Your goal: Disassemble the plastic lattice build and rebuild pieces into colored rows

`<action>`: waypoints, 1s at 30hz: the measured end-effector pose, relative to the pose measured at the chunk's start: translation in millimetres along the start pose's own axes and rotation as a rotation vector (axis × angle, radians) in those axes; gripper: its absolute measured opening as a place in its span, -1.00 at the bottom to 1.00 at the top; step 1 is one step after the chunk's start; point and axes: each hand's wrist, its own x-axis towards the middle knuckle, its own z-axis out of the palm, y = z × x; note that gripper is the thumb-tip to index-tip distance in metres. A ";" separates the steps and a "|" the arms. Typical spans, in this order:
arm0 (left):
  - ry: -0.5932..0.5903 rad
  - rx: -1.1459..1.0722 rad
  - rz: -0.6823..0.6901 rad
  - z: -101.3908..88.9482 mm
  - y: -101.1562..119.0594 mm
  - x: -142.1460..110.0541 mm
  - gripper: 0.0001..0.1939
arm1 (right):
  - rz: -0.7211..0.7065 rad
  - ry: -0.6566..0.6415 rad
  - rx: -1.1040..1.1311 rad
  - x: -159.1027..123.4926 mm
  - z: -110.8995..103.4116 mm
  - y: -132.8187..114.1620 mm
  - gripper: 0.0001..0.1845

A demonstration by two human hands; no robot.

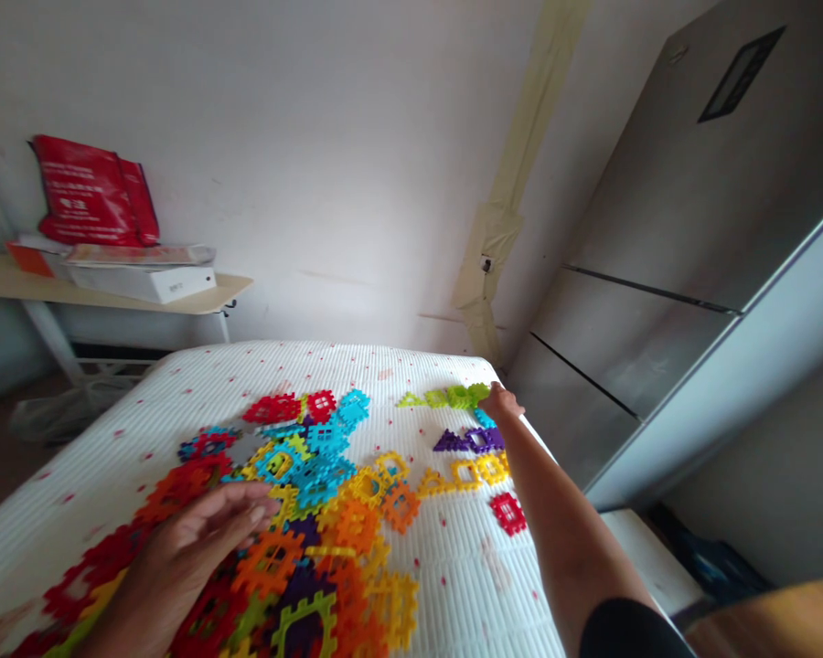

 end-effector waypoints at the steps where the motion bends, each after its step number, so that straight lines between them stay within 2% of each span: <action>1: 0.002 -0.005 0.000 0.1 0.3 -0.5 -0.51 | 0.001 0.002 0.000 -0.3 0.1 -0.1 -0.44; 8: 0.016 -0.044 0.044 2.7 3.3 -3.6 -0.58 | -0.035 0.098 0.004 -15.1 -7.7 0.3 -0.48; 14: 0.015 -0.107 0.083 1.7 -0.8 -1.2 -0.59 | -0.228 0.199 0.038 -48.5 -17.7 -21.4 -0.48; 18: 0.017 -0.172 0.118 -6.8 3.4 -6.0 -0.63 | -0.513 0.149 0.231 -90.8 -18.3 -51.9 -0.58; 20: 0.043 -0.199 0.134 -12.7 6.6 -8.4 -0.64 | -0.725 0.030 0.353 -119.7 -17.0 -67.9 -0.67; 23: 0.073 -0.237 0.169 -20.2 10.4 -9.7 -0.66 | -1.092 -0.225 0.457 -167.0 -12.3 -88.3 -0.76; 24: 0.077 -0.252 0.179 -21.9 11.3 -9.7 -0.66 | -1.191 -0.287 0.448 -181.8 -9.9 -93.8 -0.78; 26: 0.081 -0.278 0.187 -24.0 12.4 -9.3 -0.65 | -1.333 -0.326 0.363 -207.3 -4.2 -103.3 -0.78; 28: 0.084 -0.295 0.186 -24.8 12.7 -8.7 -0.64 | -1.407 -0.293 0.223 -225.9 1.9 -111.1 -0.77; 30: 0.081 -0.301 0.191 -25.3 12.4 -8.0 -0.63 | -1.420 -0.232 0.075 -237.6 7.9 -117.2 -0.73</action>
